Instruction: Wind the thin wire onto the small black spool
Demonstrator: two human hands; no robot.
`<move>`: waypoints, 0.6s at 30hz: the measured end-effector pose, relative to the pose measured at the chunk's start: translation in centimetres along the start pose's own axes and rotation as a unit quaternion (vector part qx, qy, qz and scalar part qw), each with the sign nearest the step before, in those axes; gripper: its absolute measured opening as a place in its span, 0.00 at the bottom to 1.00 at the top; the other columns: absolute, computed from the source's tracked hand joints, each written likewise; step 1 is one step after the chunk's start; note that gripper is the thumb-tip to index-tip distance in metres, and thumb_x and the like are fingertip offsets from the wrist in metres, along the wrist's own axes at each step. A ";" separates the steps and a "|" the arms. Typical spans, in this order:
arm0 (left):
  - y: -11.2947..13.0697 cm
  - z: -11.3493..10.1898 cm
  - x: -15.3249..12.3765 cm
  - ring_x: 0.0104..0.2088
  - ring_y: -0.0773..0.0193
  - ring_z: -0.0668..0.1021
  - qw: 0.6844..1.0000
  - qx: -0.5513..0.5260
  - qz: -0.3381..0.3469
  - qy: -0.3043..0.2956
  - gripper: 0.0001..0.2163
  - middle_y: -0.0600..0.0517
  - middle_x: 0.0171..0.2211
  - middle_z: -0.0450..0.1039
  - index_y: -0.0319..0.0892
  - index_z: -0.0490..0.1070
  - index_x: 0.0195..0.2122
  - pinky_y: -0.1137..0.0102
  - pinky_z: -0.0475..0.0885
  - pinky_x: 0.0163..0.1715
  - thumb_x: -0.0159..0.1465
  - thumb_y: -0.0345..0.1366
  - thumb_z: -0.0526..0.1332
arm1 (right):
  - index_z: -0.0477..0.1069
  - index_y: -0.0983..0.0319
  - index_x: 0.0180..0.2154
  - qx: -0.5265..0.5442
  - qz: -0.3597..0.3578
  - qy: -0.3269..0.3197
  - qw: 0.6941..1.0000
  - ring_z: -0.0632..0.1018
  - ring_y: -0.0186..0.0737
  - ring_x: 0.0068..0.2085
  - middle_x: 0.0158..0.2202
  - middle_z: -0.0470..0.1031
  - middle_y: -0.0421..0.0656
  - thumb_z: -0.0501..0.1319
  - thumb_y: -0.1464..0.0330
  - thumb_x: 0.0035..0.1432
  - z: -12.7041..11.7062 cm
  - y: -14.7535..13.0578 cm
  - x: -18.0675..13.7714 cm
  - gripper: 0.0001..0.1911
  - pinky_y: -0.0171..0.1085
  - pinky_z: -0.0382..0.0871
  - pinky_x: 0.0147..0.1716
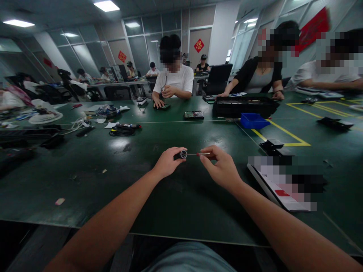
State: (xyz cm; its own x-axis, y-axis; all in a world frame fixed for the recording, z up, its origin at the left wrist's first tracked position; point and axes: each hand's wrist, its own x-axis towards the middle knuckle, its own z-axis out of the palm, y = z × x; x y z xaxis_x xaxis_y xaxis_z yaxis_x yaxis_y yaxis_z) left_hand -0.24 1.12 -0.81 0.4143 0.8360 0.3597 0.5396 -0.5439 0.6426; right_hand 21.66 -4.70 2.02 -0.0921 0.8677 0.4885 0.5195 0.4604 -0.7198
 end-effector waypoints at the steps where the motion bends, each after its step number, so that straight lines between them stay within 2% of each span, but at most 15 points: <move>1: 0.0 0.0 0.0 0.53 0.55 0.77 1.000 -0.001 0.002 0.000 0.17 0.48 0.51 0.77 0.45 0.75 0.53 0.58 0.68 0.57 0.63 0.31 0.68 | 0.73 0.59 0.40 0.005 -0.003 -0.014 1.000 0.81 0.44 0.38 0.37 0.81 0.44 0.60 0.66 0.61 0.0 0.0 0.0 0.06 0.40 0.73 0.37; 3: -0.1 0.0 -0.1 0.53 0.55 0.77 1.000 -0.003 0.003 -0.001 0.17 0.49 0.51 0.77 0.46 0.75 0.53 0.58 0.69 0.57 0.63 0.32 0.67 | 0.73 0.58 0.43 0.007 0.006 -0.040 0.999 0.82 0.45 0.40 0.40 0.82 0.45 0.59 0.67 0.61 0.0 0.0 0.0 0.09 0.41 0.73 0.38; 5: -0.1 0.0 -0.1 0.53 0.55 0.77 1.000 -0.004 0.001 -0.001 0.17 0.49 0.51 0.77 0.46 0.75 0.54 0.58 0.69 0.57 0.63 0.31 0.67 | 0.73 0.58 0.47 0.006 0.029 -0.056 0.998 0.82 0.46 0.39 0.39 0.82 0.45 0.59 0.64 0.63 0.0 -0.1 0.0 0.12 0.41 0.73 0.36; 8: 0.0 -0.1 -0.1 0.53 0.55 0.77 1.000 -0.004 -0.003 0.002 0.18 0.49 0.50 0.77 0.46 0.75 0.54 0.58 0.68 0.57 0.63 0.31 0.68 | 0.74 0.59 0.49 -0.005 0.067 -0.063 0.996 0.80 0.43 0.31 0.29 0.78 0.41 0.53 0.56 0.69 0.0 -0.1 0.1 0.18 0.40 0.69 0.31; 11: 0.0 -0.1 -0.1 0.53 0.55 0.77 1.000 -0.004 -0.001 -0.001 0.17 0.49 0.50 0.77 0.46 0.75 0.54 0.58 0.68 0.57 0.63 0.31 0.68 | 0.76 0.59 0.46 -0.028 0.078 -0.041 0.996 0.76 0.42 0.26 0.22 0.73 0.39 0.46 0.54 0.71 0.0 -0.1 0.1 0.24 0.39 0.66 0.29; 16: 0.1 -0.1 -0.1 0.53 0.55 0.77 1.000 -0.002 0.001 -0.006 0.17 0.49 0.51 0.77 0.46 0.75 0.53 0.57 0.68 0.58 0.63 0.31 0.67 | 0.70 0.60 0.56 -0.016 0.067 -0.039 0.997 0.75 0.41 0.27 0.26 0.74 0.39 0.53 0.60 0.68 0.1 0.0 0.1 0.20 0.39 0.65 0.28; 18: 0.2 -0.1 -0.1 0.53 0.55 0.77 1.000 -0.004 -0.003 0.000 0.17 0.49 0.51 0.77 0.46 0.75 0.53 0.57 0.68 0.58 0.63 0.30 0.67 | 0.69 0.59 0.55 -0.003 0.054 -0.052 0.997 0.75 0.41 0.29 0.29 0.74 0.40 0.54 0.62 0.67 0.0 0.0 0.1 0.19 0.39 0.65 0.30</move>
State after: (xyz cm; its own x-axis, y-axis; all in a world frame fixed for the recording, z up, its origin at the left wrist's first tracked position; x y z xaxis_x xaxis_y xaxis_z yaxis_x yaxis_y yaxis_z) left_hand -0.26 0.98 -0.64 0.4115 0.8390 0.3559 0.5368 -0.5387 0.6494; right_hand 21.60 -4.64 2.06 -0.1222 0.9273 0.3539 0.5355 0.3618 -0.7631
